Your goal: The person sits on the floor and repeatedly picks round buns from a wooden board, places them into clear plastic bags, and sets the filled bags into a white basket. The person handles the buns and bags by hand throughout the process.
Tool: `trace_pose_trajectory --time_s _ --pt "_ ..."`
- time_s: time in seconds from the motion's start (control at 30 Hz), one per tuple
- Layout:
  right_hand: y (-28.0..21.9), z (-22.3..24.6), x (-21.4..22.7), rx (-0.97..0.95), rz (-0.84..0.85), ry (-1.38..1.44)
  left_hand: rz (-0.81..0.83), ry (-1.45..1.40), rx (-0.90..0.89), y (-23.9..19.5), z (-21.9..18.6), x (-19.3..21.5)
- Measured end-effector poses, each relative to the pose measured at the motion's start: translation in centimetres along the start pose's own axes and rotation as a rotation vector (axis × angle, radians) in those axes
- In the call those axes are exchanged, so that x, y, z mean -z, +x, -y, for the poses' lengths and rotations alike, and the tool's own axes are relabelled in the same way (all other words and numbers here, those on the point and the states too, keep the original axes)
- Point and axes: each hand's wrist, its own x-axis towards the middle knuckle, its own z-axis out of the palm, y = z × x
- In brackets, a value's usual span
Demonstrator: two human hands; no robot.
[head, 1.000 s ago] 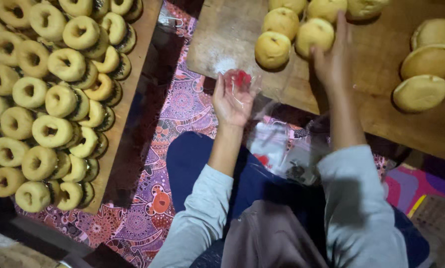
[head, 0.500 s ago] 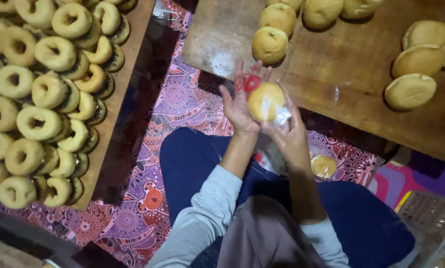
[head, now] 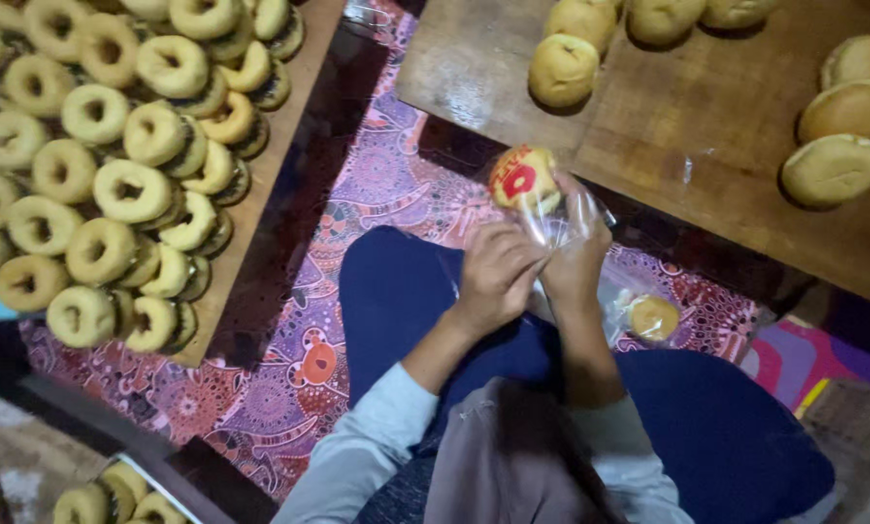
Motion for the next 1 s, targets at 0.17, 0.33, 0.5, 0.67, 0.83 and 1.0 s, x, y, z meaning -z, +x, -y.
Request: trace_pose_trajectory --time_s 0.17,0.33,0.5,0.67,0.83,1.0 --pt "-3.3 2.4 -1.4 -0.349 0.471 0.504 -0.120 0.052 -0.167 -2.8 1.5 7.1" --pt "-6.9 7.8 -2.2 -0.606 0.740 0.183 -0.405 -0.317 0.369 -10.4 2.0 10.2" --pt "-7.3 9.1 -3.5 0.229 0.574 -0.035 -0.486 -0.414 0.660 -11.5 3.7 10.0" --pt "-7.6 7.5 -5.8 0.626 0.456 0.021 -0.340 -0.065 0.541 -11.0 2.6 10.4" --pt "-4.2 6.8 -5.2 0.319 0.509 -0.050 -0.187 -0.147 0.533 -11.2 0.7 11.2" --pt "-4.4 5.6 -1.1 -0.426 0.729 -0.030 -0.489 -0.426 0.598 -8.8 -1.4 11.1"
